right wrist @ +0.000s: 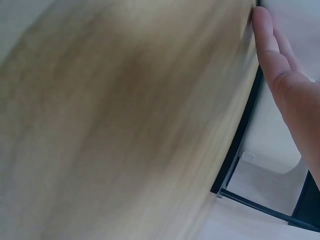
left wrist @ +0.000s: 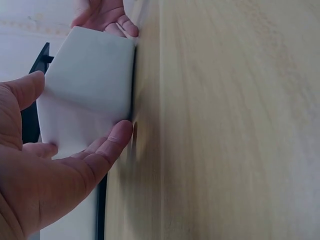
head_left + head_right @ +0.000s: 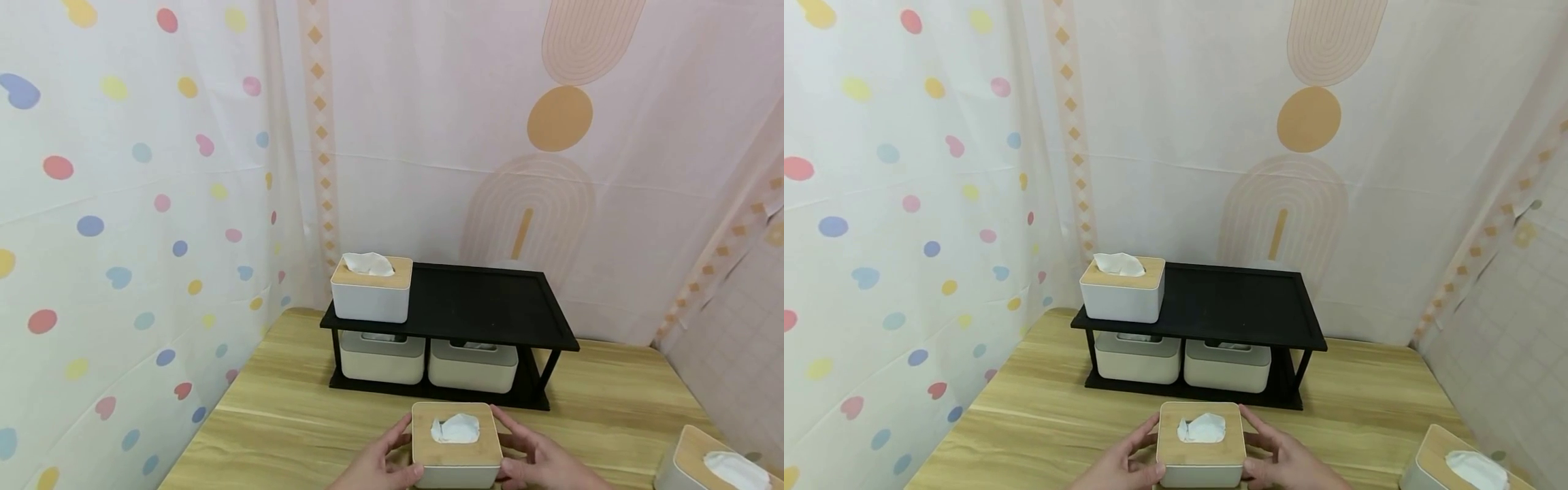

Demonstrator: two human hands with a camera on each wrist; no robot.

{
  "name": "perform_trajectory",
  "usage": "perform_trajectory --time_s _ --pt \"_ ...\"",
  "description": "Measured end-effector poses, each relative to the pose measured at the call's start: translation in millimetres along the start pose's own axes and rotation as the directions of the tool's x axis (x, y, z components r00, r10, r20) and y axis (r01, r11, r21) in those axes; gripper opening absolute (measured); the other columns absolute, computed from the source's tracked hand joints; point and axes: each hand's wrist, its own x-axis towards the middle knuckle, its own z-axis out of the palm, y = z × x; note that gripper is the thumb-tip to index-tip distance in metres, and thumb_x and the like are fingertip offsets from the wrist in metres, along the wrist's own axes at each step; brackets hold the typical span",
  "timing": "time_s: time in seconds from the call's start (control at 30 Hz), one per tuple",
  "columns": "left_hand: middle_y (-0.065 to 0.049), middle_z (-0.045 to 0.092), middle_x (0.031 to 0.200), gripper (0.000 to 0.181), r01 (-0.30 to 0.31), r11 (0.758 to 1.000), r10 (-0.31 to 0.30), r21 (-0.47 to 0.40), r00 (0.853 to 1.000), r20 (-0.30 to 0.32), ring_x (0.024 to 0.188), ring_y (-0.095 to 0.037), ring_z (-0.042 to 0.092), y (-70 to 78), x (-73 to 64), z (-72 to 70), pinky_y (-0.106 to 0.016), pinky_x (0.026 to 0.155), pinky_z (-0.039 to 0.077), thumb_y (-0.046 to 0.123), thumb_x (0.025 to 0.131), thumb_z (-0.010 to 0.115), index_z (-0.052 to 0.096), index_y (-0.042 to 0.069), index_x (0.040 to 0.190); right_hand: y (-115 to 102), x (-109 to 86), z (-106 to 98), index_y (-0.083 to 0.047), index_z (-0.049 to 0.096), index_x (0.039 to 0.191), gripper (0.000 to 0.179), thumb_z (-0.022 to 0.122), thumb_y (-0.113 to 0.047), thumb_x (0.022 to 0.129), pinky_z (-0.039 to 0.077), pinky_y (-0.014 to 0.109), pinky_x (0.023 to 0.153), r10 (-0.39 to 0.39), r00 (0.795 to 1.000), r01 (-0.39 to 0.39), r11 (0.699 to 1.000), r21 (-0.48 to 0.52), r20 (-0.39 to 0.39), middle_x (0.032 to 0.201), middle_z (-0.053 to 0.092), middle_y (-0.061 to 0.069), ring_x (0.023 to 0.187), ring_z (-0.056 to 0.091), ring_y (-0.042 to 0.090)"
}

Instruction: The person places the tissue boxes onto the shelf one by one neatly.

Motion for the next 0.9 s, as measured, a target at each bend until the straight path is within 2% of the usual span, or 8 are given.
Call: perform_trajectory --time_s 0.27,0.53,0.7,0.9 --pt "-0.039 0.043 0.156 0.09 0.024 0.999 -0.024 -0.025 1.0 0.008 0.106 -0.033 0.076 -2.9 2.3 -3.0 -0.047 0.092 0.064 0.026 0.103 0.075 0.019 0.009 0.172 1.7 0.6 -0.2 -0.016 -0.014 0.17 0.082 0.047 -0.02 0.116 0.058 0.051 0.106 -0.002 1.0 0.002 1.0 0.026 0.012 0.166 0.011 0.049 0.131 0.066 0.039" --pt "-0.038 0.045 0.156 0.092 0.025 0.999 -0.025 -0.02 1.0 -0.004 0.102 -0.029 0.077 -3.8 3.4 -3.4 -0.043 0.088 0.065 0.028 0.101 0.077 0.022 0.009 0.171 0.7 -0.2 1.7 -0.016 -0.014 0.169 0.081 0.047 -0.021 0.116 0.059 0.05 0.105 -0.004 1.0 0.004 0.999 0.037 0.009 0.166 0.014 0.049 0.13 0.067 0.039" --pt "-0.038 0.042 0.158 0.091 0.028 0.999 -0.029 -0.039 0.999 -0.018 0.106 -0.029 0.074 -3.4 3.1 -4.4 -0.045 0.089 0.065 0.026 0.098 0.081 0.027 0.008 0.17 0.3 0.7 3.9 -0.014 -0.013 0.17 0.082 0.048 -0.019 0.116 0.06 0.049 0.104 -0.011 1.0 0.011 0.999 0.033 -0.006 0.164 0.016 0.05 0.13 0.067 0.039" --pt "-0.036 0.043 0.159 0.091 0.049 0.997 -0.051 -0.053 0.998 -0.03 0.11 -0.029 0.072 -2.6 3.1 -7.1 -0.044 0.089 0.064 0.027 0.097 0.082 0.029 0.014 0.17 2.2 3.6 6.9 -0.013 -0.01 0.171 0.083 0.051 -0.021 0.115 0.06 0.053 0.1 -0.024 0.998 0.023 1.0 -0.021 -0.057 0.161 0.017 0.053 0.131 0.065 0.041"
